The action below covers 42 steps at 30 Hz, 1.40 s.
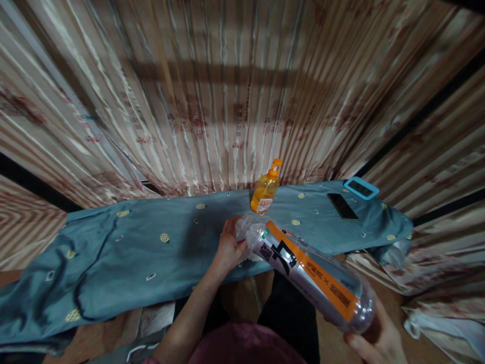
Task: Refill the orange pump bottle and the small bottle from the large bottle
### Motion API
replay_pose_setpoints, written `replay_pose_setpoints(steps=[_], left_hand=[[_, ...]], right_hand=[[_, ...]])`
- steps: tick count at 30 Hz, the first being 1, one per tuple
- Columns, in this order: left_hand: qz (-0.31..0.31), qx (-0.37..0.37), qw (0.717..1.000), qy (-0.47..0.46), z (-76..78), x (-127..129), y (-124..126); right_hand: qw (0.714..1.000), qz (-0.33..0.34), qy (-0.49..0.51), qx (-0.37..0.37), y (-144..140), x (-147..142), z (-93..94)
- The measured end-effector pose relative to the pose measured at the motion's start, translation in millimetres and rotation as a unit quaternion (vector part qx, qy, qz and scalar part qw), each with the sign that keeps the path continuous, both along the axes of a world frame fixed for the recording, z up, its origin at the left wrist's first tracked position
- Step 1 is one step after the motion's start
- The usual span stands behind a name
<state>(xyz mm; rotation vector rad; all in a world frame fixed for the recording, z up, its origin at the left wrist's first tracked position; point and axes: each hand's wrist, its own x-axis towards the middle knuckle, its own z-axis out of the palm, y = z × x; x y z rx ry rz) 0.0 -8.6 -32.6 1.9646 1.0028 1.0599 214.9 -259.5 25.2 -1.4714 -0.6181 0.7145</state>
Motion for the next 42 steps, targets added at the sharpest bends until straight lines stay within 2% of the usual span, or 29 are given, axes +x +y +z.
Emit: replay_pose_setpoints(steps=[2, 6, 13, 20, 28, 42], left_hand=[[0.003, -0.004, 1.000, 0.004, 1.2, 0, 0], [0.006, -0.002, 1.000, -0.002, -0.1, 0, 1], [0.007, -0.001, 1.000, -0.001, -2.9, 0, 1], [0.001, 0.001, 1.000, -0.003, -1.6, 0, 1], [0.007, -0.010, 1.000, -0.005, -0.8, 1, 0], [0.005, -0.001, 1.000, -0.007, -2.0, 0, 1]], right_hand=[[1.000, -0.024, 0.002, -0.014, 3, -11, 9.3], [0.999, -0.018, 0.011, -0.025, 5, -21, 19.9], [1.000, -0.014, 0.001, -0.027, 3, -16, 15.3], [0.999, -0.031, 0.035, -0.016, 8, -22, 20.6], [0.999, -0.023, 0.008, -0.027, 7, -21, 21.7], [0.998, -0.042, 0.045, -0.024, 9, -24, 26.3]])
